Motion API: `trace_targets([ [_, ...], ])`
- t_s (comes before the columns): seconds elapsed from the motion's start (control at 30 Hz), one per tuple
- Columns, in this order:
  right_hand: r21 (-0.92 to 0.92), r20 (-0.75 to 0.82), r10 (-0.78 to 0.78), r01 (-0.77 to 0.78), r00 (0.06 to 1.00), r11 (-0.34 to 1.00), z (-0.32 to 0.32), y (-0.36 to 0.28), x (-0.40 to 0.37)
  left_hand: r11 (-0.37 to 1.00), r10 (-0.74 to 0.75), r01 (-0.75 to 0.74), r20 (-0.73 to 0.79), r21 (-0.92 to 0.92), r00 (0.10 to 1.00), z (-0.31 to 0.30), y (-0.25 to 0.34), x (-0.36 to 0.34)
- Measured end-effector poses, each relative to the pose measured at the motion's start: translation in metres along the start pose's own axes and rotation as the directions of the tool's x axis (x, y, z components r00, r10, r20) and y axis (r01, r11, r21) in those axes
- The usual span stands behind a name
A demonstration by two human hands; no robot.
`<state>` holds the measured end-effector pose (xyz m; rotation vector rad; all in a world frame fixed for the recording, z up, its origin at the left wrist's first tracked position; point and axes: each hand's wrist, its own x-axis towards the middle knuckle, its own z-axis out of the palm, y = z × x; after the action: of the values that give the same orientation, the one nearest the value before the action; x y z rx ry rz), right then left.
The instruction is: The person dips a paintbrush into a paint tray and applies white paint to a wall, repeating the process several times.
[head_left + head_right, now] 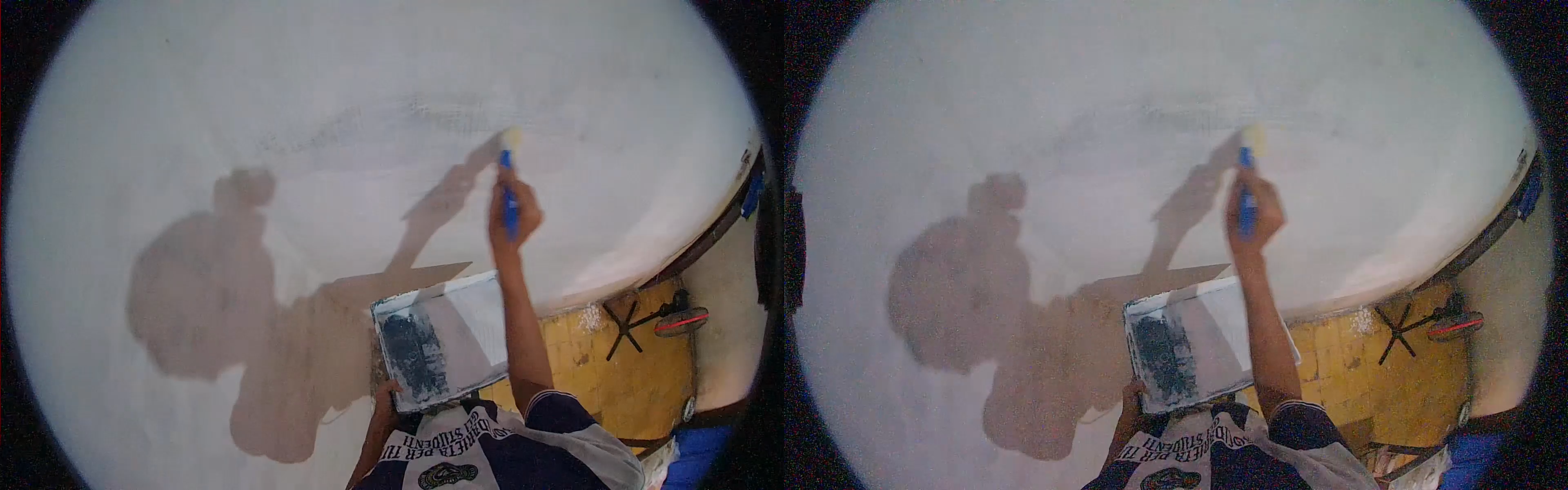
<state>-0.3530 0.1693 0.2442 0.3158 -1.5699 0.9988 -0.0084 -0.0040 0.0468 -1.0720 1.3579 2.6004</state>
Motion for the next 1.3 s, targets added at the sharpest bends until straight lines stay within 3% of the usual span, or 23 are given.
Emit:
trace_targets([
  [0.03, 0.097, -0.011, -0.114, 0.115, 0.993, 0.989, 0.013, -0.021, -0.003, 1.0, -0.005, 0.005, -0.015, 0.004, 1.0, 0.003, 0.002, -0.002],
  [0.07, 0.086, 0.099, -0.032, 0.024, 0.995, 0.996, 0.022, -0.031, -0.018, 1.0, -0.011, 0.011, -0.031, 0.003, 0.999, 0.006, 0.003, -0.003],
  [0.1, 0.098, 0.134, -0.073, 0.06, 0.988, 0.993, 0.028, -0.051, -0.018, 1.0, -0.022, 0.022, -0.052, 0.007, 0.998, 0.011, 0.008, -0.005],
  [0.27, 0.509, 0.292, -0.087, -0.078, 0.952, 0.858, 0.037, -0.091, -0.018, 0.997, -0.077, 0.076, -0.137, -0.014, 0.988, 0.041, 0.028, -0.022],
  [0.3, 0.51, 0.36, -0.099, -0.107, 0.928, 0.853, 0.034, -0.085, -0.017, 0.997, -0.079, 0.077, -0.132, -0.023, 0.988, 0.04, 0.027, -0.022],
  [0.37, 0.42, 0.295, -0.086, -0.048, 0.952, 0.906, 0.034, -0.036, -0.026, 0.998, -0.064, 0.062, -0.128, -0.022, 0.99, 0.035, 0.023, -0.018],
  [0.43, 0.402, 0.28, 0.172, -0.278, 0.945, 0.873, 0.017, 0.009, -0.021, 1.0, -0.012, 0.013, -0.111, 0.006, 0.994, 0.022, 0.012, -0.011],
  [0.47, 0.37, 0.192, 0.14, -0.204, 0.971, 0.906, 0.002, 0.034, -0.016, 1.0, 0.022, -0.02, -0.102, 0.023, 0.995, 0.016, 0.007, -0.007],
  [0.5, 0.247, 0.122, 0.175, -0.2, 0.977, 0.948, -0.011, 0.053, -0.012, 0.998, 0.059, -0.055, -0.092, 0.042, 0.994, 0.013, 0.003, -0.002],
  [0.6, 0.109, -0.123, 0.214, -0.201, 0.969, 0.973, -0.048, 0.088, 0.009, 0.986, 0.141, -0.135, -0.063, 0.1, 0.988, 0.01, -0.003, 0.002],
  [0.67, 0.023, -0.232, 0.106, -0.103, 0.967, 0.994, -0.054, 0.092, 0.018, 0.988, 0.132, -0.125, -0.078, 0.085, 0.988, 0.012, -0.003, 0.003],
  [0.73, 0.091, -0.201, 0.035, -0.017, 0.979, 0.996, -0.042, 0.092, 0.012, 0.998, 0.058, -0.055, -0.13, 0.026, 0.99, 0.018, -0.004, 0.001],
  [0.87, 0.042, 0.059, 0.038, -0.04, 0.998, 0.998, 0.008, 0.036, -0.021, 0.991, 0.118, -0.127, -0.191, -0.039, 0.975, 0.008, -0.029, 0.014],
  [0.9, 0.165, 0.018, -0.069, 0.065, 0.997, 0.984, 0.03, 0.023, -0.031, 0.988, 0.135, -0.146, -0.185, -0.047, 0.973, 0.005, -0.034, 0.016],
  [1.0, 0.263, 0.246, 0.008, -0.074, 0.969, 0.962, 0.074, -0.042, -0.05, 0.976, 0.197, -0.207, -0.133, -0.064, 0.971, -0.003, -0.046, 0.025],
  [1.07, 0.365, 0.252, -0.093, -0.005, 0.963, 0.931, 0.104, -0.063, -0.065, 0.97, 0.229, -0.235, -0.089, -0.066, 0.969, -0.01, -0.056, 0.03],
  [1.1, 0.428, 0.35, -0.089, -0.075, 0.932, 0.901, 0.106, -0.075, -0.065, 0.97, 0.229, -0.235, -0.092, -0.065, 0.969, -0.013, -0.061, 0.032],
  [1.2, 0.538, 0.407, -0.148, -0.106, 0.901, 0.836, 0.126, -0.091, -0.064, 0.973, 0.215, -0.222, -0.1, -0.063, 0.971, -0.017, -0.068, 0.035],
  [1.23, 0.614, 0.357, -0.181, -0.084, 0.916, 0.785, 0.13, -0.094, -0.057, 0.974, 0.21, -0.217, -0.108, -0.064, 0.972, -0.018, -0.07, 0.036],
  [1.3, 0.612, 0.372, -0.143, -0.126, 0.917, 0.78, 0.132, -0.077, -0.053, 0.975, 0.207, -0.215, -0.119, -0.06, 0.971, -0.02, -0.072, 0.038],
])
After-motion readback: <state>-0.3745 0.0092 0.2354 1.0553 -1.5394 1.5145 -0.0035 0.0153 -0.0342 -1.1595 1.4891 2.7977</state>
